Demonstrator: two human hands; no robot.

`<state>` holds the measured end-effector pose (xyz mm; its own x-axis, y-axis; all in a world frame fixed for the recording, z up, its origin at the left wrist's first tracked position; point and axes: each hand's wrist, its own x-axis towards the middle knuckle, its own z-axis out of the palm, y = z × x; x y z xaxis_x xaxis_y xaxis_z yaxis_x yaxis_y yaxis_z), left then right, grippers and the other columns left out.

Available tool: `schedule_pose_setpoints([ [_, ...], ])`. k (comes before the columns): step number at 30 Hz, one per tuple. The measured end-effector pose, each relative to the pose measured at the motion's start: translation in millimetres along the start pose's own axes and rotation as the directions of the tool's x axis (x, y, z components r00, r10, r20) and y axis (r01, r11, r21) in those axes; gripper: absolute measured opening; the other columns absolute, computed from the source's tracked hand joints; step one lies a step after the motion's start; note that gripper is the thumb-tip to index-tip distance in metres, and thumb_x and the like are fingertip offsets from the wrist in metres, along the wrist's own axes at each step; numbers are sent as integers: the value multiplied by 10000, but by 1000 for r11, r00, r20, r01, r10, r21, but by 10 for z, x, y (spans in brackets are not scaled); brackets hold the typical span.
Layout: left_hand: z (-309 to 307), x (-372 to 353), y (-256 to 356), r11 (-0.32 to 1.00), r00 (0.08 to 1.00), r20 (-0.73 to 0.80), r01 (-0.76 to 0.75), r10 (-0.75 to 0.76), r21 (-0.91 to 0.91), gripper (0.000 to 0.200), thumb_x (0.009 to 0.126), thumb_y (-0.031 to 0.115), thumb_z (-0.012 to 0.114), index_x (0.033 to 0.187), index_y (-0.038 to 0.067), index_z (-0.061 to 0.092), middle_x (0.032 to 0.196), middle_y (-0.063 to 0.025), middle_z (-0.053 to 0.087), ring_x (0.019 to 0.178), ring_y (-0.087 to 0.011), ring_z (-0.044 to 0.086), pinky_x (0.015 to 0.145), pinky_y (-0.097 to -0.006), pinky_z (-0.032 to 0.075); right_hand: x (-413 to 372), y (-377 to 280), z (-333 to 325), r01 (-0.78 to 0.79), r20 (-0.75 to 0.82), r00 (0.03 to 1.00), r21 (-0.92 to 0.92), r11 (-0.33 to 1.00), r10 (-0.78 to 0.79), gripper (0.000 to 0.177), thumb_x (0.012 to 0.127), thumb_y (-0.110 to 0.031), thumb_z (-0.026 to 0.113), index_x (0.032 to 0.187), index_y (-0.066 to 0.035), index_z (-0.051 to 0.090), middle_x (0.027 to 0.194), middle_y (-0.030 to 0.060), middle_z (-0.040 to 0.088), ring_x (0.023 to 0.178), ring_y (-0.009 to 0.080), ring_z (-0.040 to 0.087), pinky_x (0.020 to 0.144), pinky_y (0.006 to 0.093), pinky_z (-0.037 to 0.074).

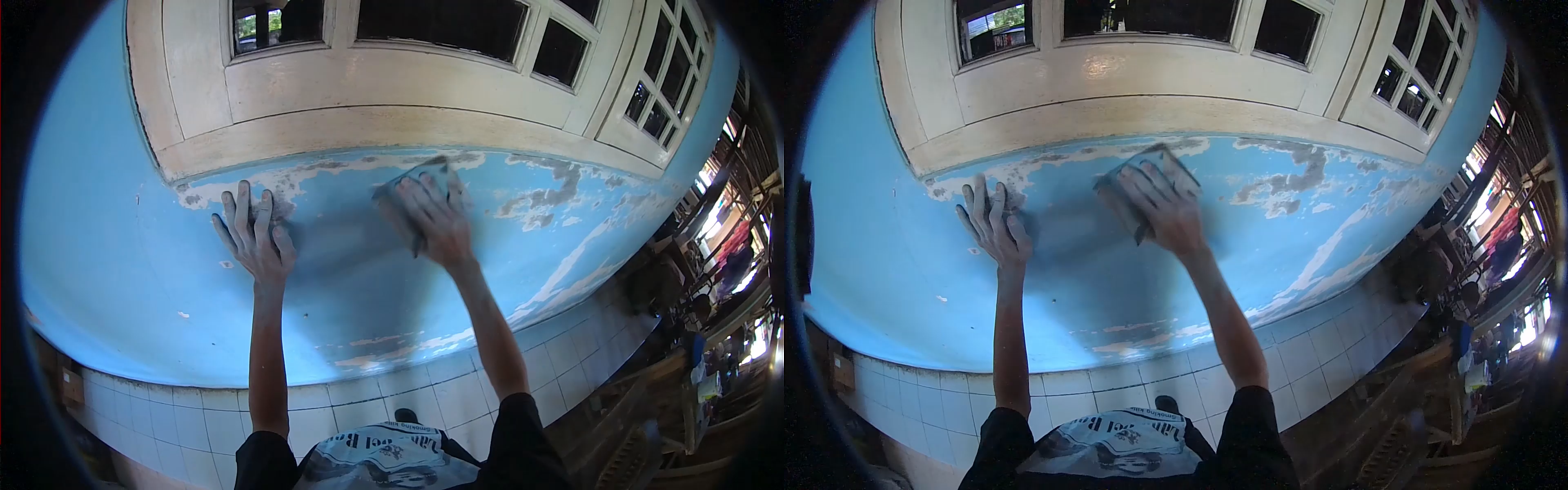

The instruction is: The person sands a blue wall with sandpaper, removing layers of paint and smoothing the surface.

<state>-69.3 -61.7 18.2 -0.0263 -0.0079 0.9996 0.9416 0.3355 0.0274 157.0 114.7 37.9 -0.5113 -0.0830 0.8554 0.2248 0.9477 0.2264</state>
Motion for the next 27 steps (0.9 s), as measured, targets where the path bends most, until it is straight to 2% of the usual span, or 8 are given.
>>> schedule_pose_setpoints([
  [7,-35,-24,0,998,998,46,-32,30,47,427,962,272,301,1312,115,487,1412,-195,418,1353,-418,306,1098,-597,115,-333,131,-95,121,197,975,-83,989,-103,541,726,-214,670,1258,-188,575,1305,-8,545,1216,203,496,1031,421,368],
  [9,-20,-11,-17,997,999,45,-34,31,63,426,965,279,296,1307,112,488,1410,-199,418,1351,-422,306,1095,-602,121,-800,242,14,116,56,992,-11,993,-115,385,778,-219,631,1162,-188,640,1201,-22,610,1137,193,557,1009,414,398],
  [12,-2,-28,-19,997,998,31,-50,49,57,423,968,289,292,1287,97,491,1410,-220,406,1355,-426,294,1089,-611,129,-1018,272,9,77,87,993,-39,996,-74,311,785,-230,642,1091,-185,673,1114,-30,646,1084,176,589,1018,393,408],
  [21,-78,18,96,998,1000,-1,-24,24,-55,427,949,323,333,1266,103,517,1371,-199,449,1329,-388,348,1089,-626,103,267,-244,-52,197,72,974,202,959,-215,498,781,-182,619,1275,-172,560,1325,-24,532,1256,152,459,1064,371,361],
  [23,-80,-284,235,979,996,8,-83,85,-184,462,849,416,473,1182,122,600,1293,-140,527,1271,-370,420,1078,-619,147,295,-219,-2,221,89,965,237,946,-247,542,777,-175,616,1311,-171,525,1337,-20,519,1292,158,418,1084,364,332],
  [24,-126,-501,384,971,971,153,-156,184,-180,499,768,485,557,1142,165,637,1269,-86,560,1218,-346,483,1072,-599,195,315,-195,-9,234,73,963,248,940,-259,542,777,-175,616,1311,-171,525,1337,-20,519,1292,158,418,1084,364,332],
  [25,-152,-460,732,927,948,163,-216,275,-307,487,707,496,628,1100,210,667,1249,-76,578,1166,-301,541,1052,-548,279,308,-156,-33,259,72,957,215,942,-280,507,780,-175,615,1282,-168,546,1329,-17,525,1288,162,425,1071,357,349],
  [27,-213,-255,1235,936,895,301,-269,330,-229,532,685,428,701,1138,157,637,1224,-97,585,1114,-265,577,1000,-462,379,230,-45,-58,293,72,948,190,937,-311,472,783,-176,615,1252,-164,567,1322,-14,531,1284,165,432,1058,350,366],
])
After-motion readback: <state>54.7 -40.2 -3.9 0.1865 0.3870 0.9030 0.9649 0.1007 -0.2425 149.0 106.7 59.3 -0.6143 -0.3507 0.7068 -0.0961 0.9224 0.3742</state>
